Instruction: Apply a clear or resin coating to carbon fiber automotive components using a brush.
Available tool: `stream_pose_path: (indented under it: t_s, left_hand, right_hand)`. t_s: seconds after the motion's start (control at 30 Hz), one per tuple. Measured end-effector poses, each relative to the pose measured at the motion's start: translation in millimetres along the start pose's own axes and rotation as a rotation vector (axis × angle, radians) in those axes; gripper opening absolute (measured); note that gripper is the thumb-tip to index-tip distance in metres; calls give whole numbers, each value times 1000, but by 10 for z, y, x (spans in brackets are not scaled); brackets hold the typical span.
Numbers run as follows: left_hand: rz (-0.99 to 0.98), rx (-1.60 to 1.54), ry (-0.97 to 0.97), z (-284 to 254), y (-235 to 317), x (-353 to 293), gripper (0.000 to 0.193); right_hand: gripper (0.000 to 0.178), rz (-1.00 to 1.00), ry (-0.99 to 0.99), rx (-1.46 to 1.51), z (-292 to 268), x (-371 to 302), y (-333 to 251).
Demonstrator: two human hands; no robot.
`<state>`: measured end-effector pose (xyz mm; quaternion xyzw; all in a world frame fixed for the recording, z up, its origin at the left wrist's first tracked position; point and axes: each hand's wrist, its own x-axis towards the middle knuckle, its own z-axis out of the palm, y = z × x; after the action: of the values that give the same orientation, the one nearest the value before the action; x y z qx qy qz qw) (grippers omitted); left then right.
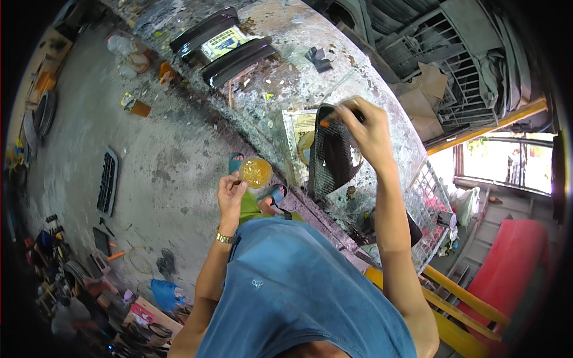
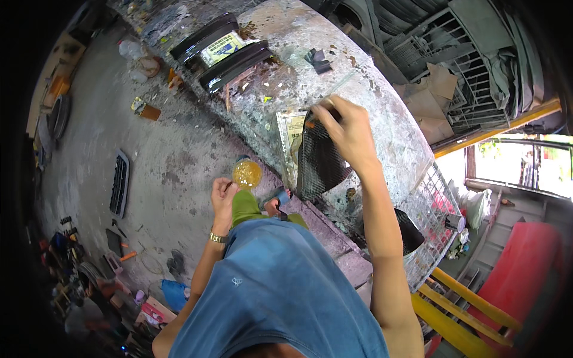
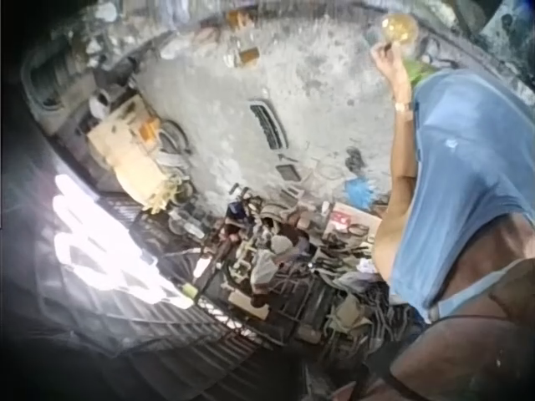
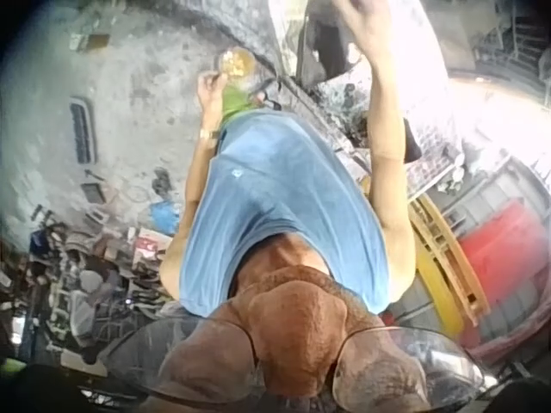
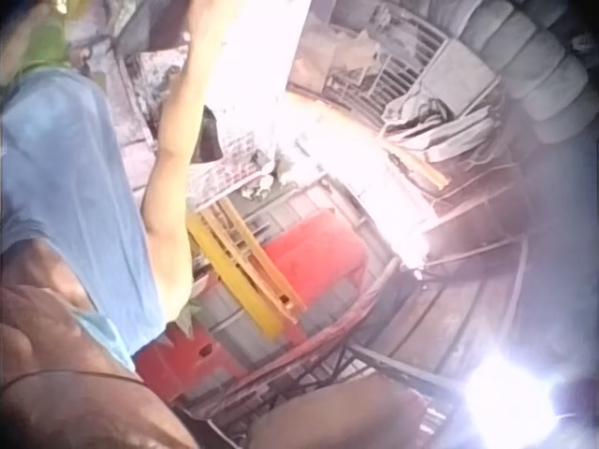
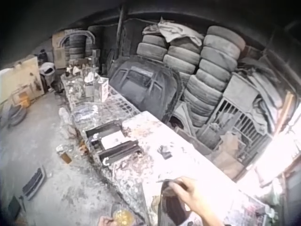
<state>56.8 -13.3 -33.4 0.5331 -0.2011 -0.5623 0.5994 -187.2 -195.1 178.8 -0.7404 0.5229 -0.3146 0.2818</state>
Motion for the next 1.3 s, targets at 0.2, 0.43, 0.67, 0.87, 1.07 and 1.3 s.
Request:
stream_pose_path:
  t_s: [0.2, 0.43, 0.67, 0.87, 1.07, 1.3]
  left_hand:
    - [-119, 31, -117, 204, 288, 597, 26]
    - [-191, 79, -361, 323, 415, 1348, 33]
    - [-233, 102, -442, 351, 593, 1704, 36]
    - [-229, 135, -446, 245, 575, 1864, 30]
    - [-309, 113, -470, 367, 662, 2028, 37]
    - [-344, 93, -505, 472, 702, 2194, 36]
  right_hand:
    - [12, 430, -151, 164, -288, -642, -40]
    - [20, 631, -285, -42, 114, 26, 11]
    - [29, 605, -332, -273, 362, 971, 895]
    - [33, 846, -477, -247, 507, 1515, 1447]
    - [28, 797, -346, -263, 491, 1548, 1838]
    - [16, 690, -120, 80, 110, 1142, 1133]
